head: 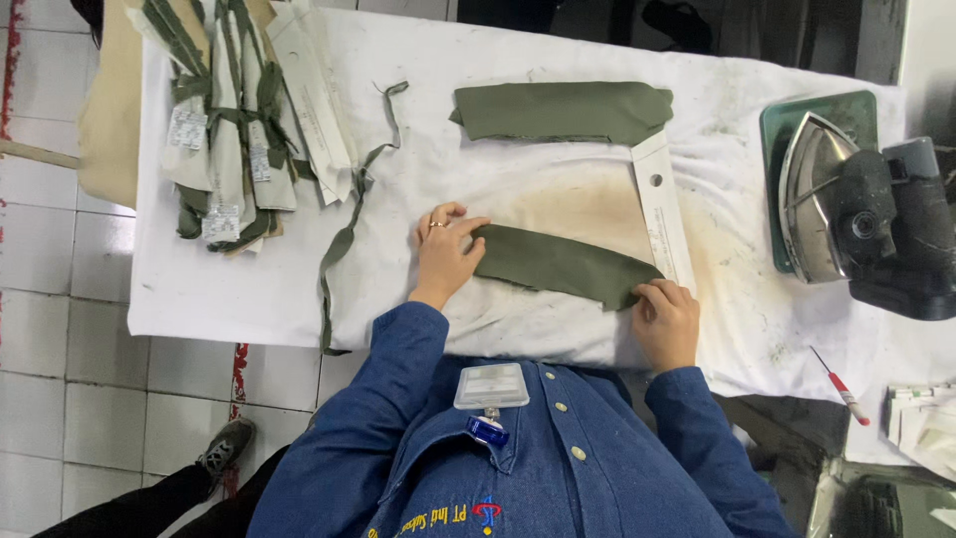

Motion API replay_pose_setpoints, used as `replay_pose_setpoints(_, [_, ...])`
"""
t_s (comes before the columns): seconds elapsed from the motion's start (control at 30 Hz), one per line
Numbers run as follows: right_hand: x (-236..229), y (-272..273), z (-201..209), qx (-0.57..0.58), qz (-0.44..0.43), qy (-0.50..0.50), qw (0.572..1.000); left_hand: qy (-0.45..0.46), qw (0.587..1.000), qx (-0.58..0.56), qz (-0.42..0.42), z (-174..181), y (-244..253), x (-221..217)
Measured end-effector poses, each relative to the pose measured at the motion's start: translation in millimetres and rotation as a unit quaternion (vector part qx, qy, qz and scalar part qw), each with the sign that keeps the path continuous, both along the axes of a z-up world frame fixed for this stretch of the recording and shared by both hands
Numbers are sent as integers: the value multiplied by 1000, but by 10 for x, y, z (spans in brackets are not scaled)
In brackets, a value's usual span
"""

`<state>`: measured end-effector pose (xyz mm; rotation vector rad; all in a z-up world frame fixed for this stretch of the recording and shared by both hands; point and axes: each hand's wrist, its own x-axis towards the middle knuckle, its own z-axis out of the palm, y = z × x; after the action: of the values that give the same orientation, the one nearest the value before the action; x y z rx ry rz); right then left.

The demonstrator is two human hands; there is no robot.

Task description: The person irons green fabric pieces on a white-covered table. They fold the fabric, place a template on it, and use an iron to press the material. The person repeats this process with multiple fabric pieces, moving them aside after ironing.

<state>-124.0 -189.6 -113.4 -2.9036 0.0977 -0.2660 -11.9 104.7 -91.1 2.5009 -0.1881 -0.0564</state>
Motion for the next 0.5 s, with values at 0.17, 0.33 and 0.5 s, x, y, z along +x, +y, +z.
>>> replay_pose_setpoints(0.17, [60, 20, 80, -30, -18, 38, 999, -6, 1000, -19, 3, -107, 22, 24])
replay_pose_setpoints(0.33, [242, 108, 310, 1, -48, 28, 998, 7, 999, -43, 8, -126, 45, 66])
replay_pose_setpoints(0.5, [368, 2, 162, 2, -38, 28, 999, 32, 996, -80, 39, -221, 45, 96])
